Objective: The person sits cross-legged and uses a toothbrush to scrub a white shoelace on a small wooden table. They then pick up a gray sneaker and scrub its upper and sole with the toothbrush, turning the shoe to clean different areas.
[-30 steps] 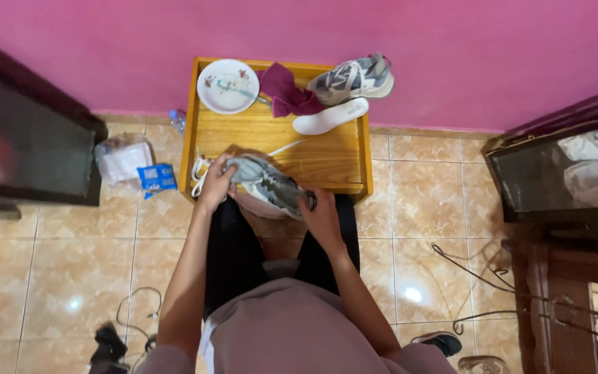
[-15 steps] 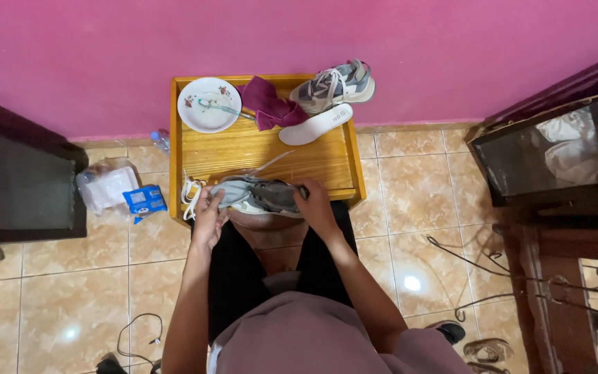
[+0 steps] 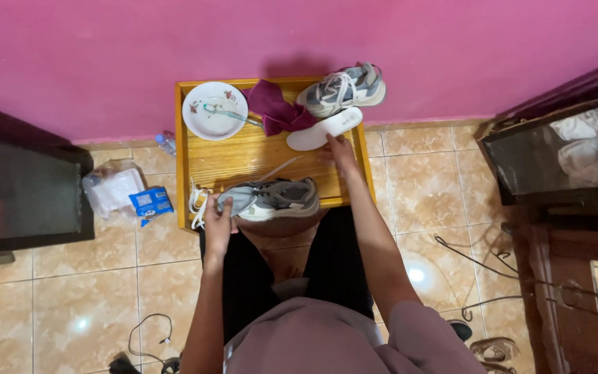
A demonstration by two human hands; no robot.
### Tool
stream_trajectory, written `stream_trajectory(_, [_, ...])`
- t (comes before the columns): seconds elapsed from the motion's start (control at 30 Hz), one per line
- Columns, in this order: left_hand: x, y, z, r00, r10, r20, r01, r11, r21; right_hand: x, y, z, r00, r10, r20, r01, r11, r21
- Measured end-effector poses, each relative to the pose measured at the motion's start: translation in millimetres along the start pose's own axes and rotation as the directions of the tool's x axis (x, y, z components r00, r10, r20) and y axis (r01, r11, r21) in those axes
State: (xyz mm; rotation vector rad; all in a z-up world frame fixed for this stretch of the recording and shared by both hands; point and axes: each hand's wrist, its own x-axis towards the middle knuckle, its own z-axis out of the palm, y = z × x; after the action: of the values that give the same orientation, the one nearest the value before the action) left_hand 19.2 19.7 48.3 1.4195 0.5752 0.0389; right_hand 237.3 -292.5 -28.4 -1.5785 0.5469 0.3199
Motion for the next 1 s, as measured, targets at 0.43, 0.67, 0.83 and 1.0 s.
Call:
stream_trajectory(0.43, [-10.4,-5.2,3.7,1.0,-0.015,-0.008,0.014,0.999,-0.029,-211.4,-93.1,-19.7,0.748,-0.617,-0.244,0.599,0.786,-0.152])
stream_trajectory(0.67, [-31.4,31.4,14.2,0.988,0.145,-0.061,-0.126,0.962,0.243,-251.0,-74.4,-17.8,0.919,-0.269,0.289,0.388,0.482,-0.785])
stream_trajectory(0.83, [-37.6,24.2,15.4,0.979,0.193,-0.071,-0.177,0.966,0.191,-268.3,-104.2,3.0,0.741,-0.44,0.508,0.672,0.469,-0.573])
stream_trajectory(1.0, [-39.9,9.7,17.8,0.965,0.25,-0.085,-0.236,0.961,0.143,-232.8,-81.0,15.1,0.73,-0.403,0.551,0.682,0.472,-0.558])
